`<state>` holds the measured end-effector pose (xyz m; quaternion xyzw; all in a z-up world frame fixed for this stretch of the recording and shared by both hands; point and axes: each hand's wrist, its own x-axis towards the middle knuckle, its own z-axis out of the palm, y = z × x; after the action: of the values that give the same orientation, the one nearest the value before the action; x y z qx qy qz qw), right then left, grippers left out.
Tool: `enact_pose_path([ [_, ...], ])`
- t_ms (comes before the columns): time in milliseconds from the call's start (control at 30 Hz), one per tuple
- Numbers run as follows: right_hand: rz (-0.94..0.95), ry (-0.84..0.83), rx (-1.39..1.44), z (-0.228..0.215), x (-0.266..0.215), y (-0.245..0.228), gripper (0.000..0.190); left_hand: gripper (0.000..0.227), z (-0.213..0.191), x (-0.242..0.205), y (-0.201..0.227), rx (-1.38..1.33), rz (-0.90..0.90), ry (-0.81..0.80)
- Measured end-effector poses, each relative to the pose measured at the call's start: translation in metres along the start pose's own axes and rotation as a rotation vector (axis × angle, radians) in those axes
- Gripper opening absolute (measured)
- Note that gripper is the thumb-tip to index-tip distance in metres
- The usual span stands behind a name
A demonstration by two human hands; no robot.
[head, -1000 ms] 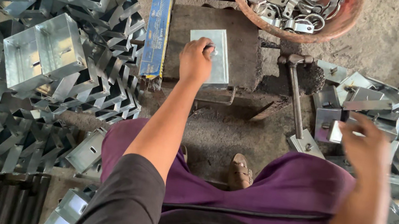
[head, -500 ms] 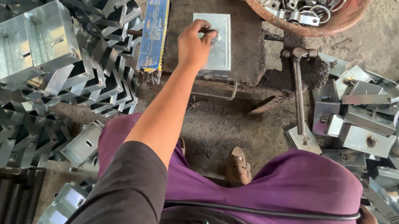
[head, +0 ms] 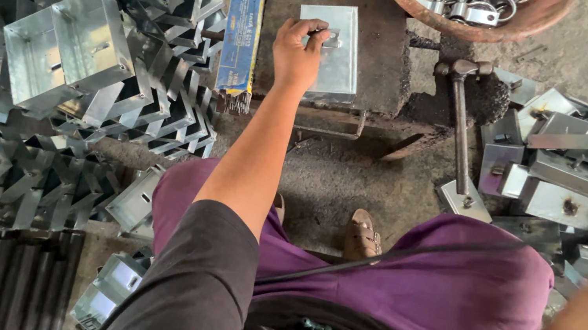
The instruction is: The person places a metal latch onto a metal box, hammers it into position, and then uses a welding tool to secure the components together with spot welds.
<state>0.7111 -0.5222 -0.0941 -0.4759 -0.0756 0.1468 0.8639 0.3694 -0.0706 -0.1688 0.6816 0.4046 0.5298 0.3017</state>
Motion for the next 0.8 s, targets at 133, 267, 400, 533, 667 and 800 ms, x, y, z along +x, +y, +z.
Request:
enact_pose_path([
  [133,0.08,-0.219,0.057,0.119,-0.079,0.051,0.02,0.012,0.0,0.0,0.001,0.07,-0.017,-0.035],
  [267,0.075,-0.343,-0.186,0.174,-0.132,0.081,0.04,0.012,0.0,-0.002,-0.002,0.057,-0.073,-0.05],
  [400,-0.037,-0.507,-0.421,0.174,-0.142,0.101,0.048,0.011,0.0,-0.004,-0.004,0.08,-0.008,-0.017],
  [533,-0.119,-0.57,-0.66,0.174,-0.15,0.114,0.054,0.012,0.0,-0.004,-0.005,0.088,-0.025,-0.013],
  [667,-0.165,-0.597,-0.66,0.177,-0.158,0.122,0.055,0.011,-0.001,-0.004,-0.005,0.119,0.024,0.004],
  [800,-0.132,-0.589,-0.72,0.179,-0.161,0.124,0.054,0.011,0.0,-0.004,-0.007,0.107,0.027,0.012],
])
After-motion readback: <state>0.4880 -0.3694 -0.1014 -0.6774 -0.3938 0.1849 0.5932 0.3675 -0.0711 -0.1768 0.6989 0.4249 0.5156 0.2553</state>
